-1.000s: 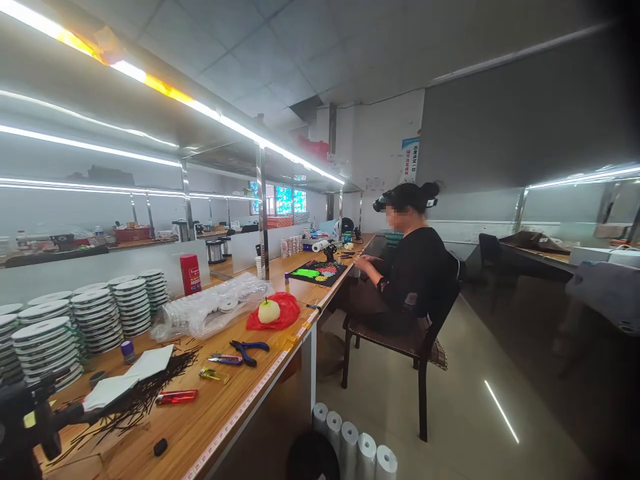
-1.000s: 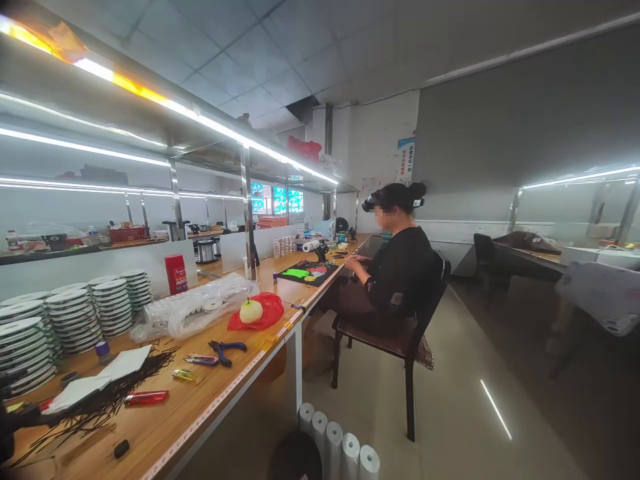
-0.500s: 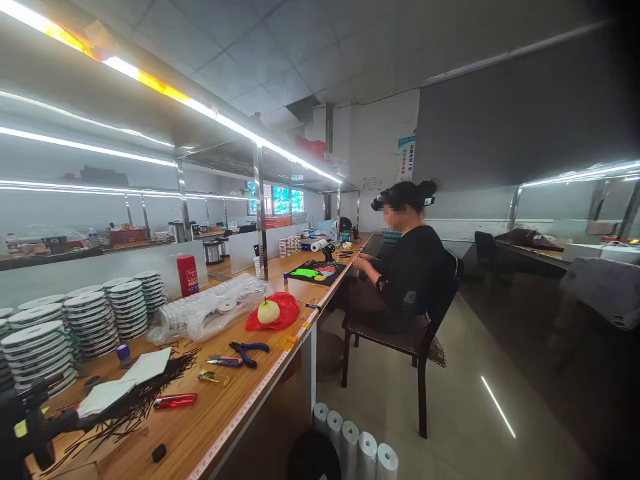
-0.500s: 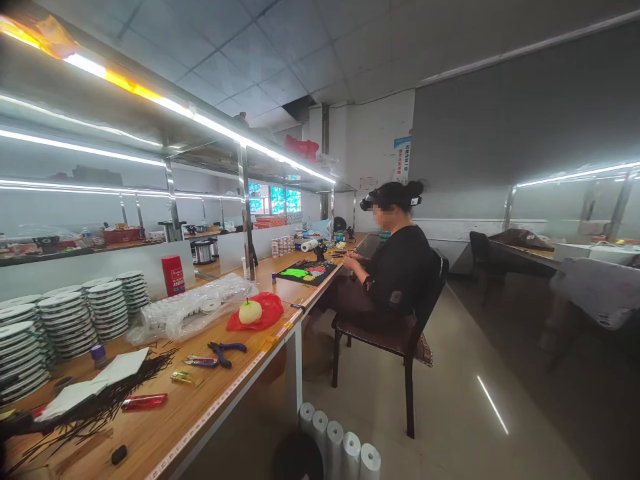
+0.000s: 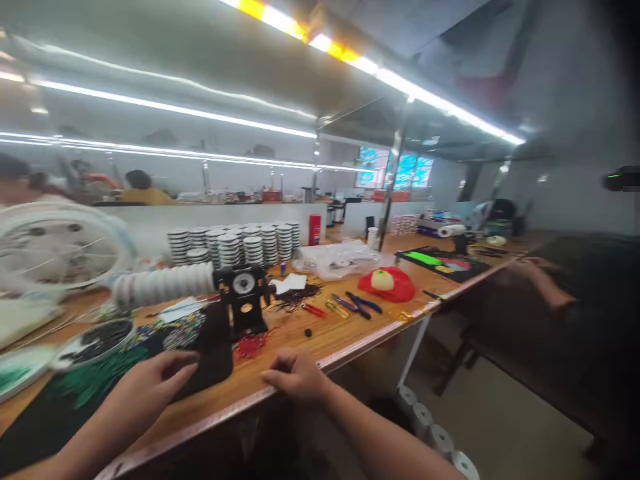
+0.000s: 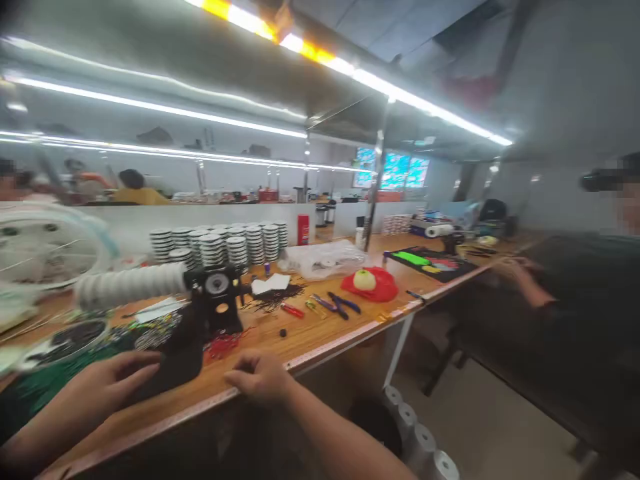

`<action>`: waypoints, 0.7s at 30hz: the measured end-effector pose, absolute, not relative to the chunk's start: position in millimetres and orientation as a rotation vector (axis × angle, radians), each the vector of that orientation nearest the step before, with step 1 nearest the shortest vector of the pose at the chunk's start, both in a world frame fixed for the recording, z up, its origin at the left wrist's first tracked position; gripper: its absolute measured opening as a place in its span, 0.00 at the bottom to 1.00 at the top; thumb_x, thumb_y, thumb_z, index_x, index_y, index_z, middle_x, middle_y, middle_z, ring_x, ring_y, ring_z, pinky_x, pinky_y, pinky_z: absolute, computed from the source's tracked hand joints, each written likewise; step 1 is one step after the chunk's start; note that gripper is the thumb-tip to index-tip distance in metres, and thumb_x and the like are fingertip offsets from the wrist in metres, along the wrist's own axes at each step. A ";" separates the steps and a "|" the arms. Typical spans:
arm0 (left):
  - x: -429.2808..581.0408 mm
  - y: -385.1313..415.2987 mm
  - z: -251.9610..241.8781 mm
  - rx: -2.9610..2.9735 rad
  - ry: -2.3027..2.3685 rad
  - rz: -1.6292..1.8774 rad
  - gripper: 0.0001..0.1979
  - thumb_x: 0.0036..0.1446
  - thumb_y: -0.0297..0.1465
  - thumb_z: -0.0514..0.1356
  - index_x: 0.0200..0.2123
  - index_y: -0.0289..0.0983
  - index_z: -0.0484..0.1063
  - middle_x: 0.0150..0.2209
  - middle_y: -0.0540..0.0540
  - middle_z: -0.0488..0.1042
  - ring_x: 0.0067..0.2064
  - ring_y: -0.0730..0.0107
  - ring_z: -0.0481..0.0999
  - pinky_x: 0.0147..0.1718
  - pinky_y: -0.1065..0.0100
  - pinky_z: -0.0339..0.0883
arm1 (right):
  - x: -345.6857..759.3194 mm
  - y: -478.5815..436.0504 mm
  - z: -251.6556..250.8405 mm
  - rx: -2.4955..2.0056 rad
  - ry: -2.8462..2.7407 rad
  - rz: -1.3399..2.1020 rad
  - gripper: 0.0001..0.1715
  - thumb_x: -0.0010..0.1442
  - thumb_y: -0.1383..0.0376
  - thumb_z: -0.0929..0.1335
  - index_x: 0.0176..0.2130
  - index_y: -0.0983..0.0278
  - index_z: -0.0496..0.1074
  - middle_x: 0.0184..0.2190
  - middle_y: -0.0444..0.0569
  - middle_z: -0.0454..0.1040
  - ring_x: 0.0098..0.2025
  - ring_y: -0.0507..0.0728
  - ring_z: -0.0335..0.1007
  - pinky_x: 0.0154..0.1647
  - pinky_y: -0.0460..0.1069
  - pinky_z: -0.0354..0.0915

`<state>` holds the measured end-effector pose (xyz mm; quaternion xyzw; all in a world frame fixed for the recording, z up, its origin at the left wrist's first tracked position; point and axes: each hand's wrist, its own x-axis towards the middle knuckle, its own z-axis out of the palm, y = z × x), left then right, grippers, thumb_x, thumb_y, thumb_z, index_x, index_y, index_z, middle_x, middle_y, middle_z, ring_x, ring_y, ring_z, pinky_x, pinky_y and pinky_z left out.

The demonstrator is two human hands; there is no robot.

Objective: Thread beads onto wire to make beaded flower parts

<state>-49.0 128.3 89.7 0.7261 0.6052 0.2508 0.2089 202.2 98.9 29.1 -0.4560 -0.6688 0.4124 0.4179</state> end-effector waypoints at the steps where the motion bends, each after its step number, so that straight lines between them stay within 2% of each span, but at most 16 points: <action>1: -58.4 128.6 89.7 2.036 1.704 0.608 0.17 0.48 0.39 0.55 0.37 0.37 0.75 0.39 0.47 0.77 0.42 0.59 0.74 0.41 0.67 0.64 | 203.0 101.3 29.6 -1.131 -1.705 1.027 0.13 0.50 0.60 0.69 0.23 0.68 0.67 0.18 0.40 0.61 0.21 0.46 0.54 0.22 0.42 0.51; 3: -64.2 131.3 87.6 2.069 1.759 0.523 0.18 0.50 0.38 0.52 0.38 0.34 0.74 0.40 0.44 0.77 0.43 0.59 0.73 0.40 0.68 0.63 | 205.1 104.5 31.2 -1.091 -1.755 1.022 0.14 0.53 0.60 0.67 0.24 0.68 0.67 0.19 0.40 0.61 0.22 0.47 0.54 0.23 0.43 0.51; 7: -43.9 138.1 77.4 2.073 1.794 0.416 0.14 0.49 0.38 0.53 0.32 0.38 0.75 0.34 0.46 0.77 0.38 0.62 0.75 0.34 0.69 0.63 | 207.1 103.5 32.8 -1.083 -1.806 1.027 0.14 0.54 0.59 0.67 0.24 0.67 0.65 0.20 0.41 0.60 0.23 0.48 0.53 0.24 0.44 0.51; 10: -24.9 142.1 72.0 2.103 1.890 0.410 0.15 0.48 0.41 0.54 0.31 0.37 0.74 0.34 0.42 0.76 0.36 0.57 0.74 0.30 0.67 0.61 | 206.6 102.4 32.1 -1.089 -1.826 1.023 0.15 0.55 0.59 0.66 0.24 0.67 0.64 0.20 0.41 0.60 0.23 0.48 0.53 0.24 0.44 0.51; 14: -13.0 152.5 69.4 2.182 1.958 0.334 0.12 0.44 0.35 0.55 0.29 0.34 0.72 0.33 0.36 0.75 0.33 0.53 0.74 0.25 0.66 0.57 | 208.5 104.3 33.6 -1.108 -1.902 1.005 0.13 0.54 0.60 0.67 0.24 0.67 0.66 0.20 0.41 0.62 0.24 0.48 0.55 0.24 0.43 0.52; 18: -13.7 164.6 65.2 2.211 1.929 0.210 0.08 0.43 0.30 0.53 0.23 0.33 0.71 0.26 0.38 0.74 0.28 0.58 0.73 0.21 0.67 0.52 | 211.6 104.2 40.1 -1.072 -1.967 1.084 0.11 0.53 0.62 0.67 0.25 0.68 0.67 0.21 0.42 0.65 0.25 0.48 0.58 0.25 0.43 0.54; 21: -20.8 165.2 62.1 2.213 1.868 0.161 0.08 0.45 0.29 0.52 0.19 0.34 0.69 0.22 0.42 0.73 0.26 0.61 0.72 0.20 0.67 0.51 | 212.8 103.1 40.7 -1.070 -1.948 1.110 0.09 0.51 0.63 0.68 0.25 0.68 0.68 0.21 0.41 0.66 0.24 0.47 0.59 0.25 0.42 0.55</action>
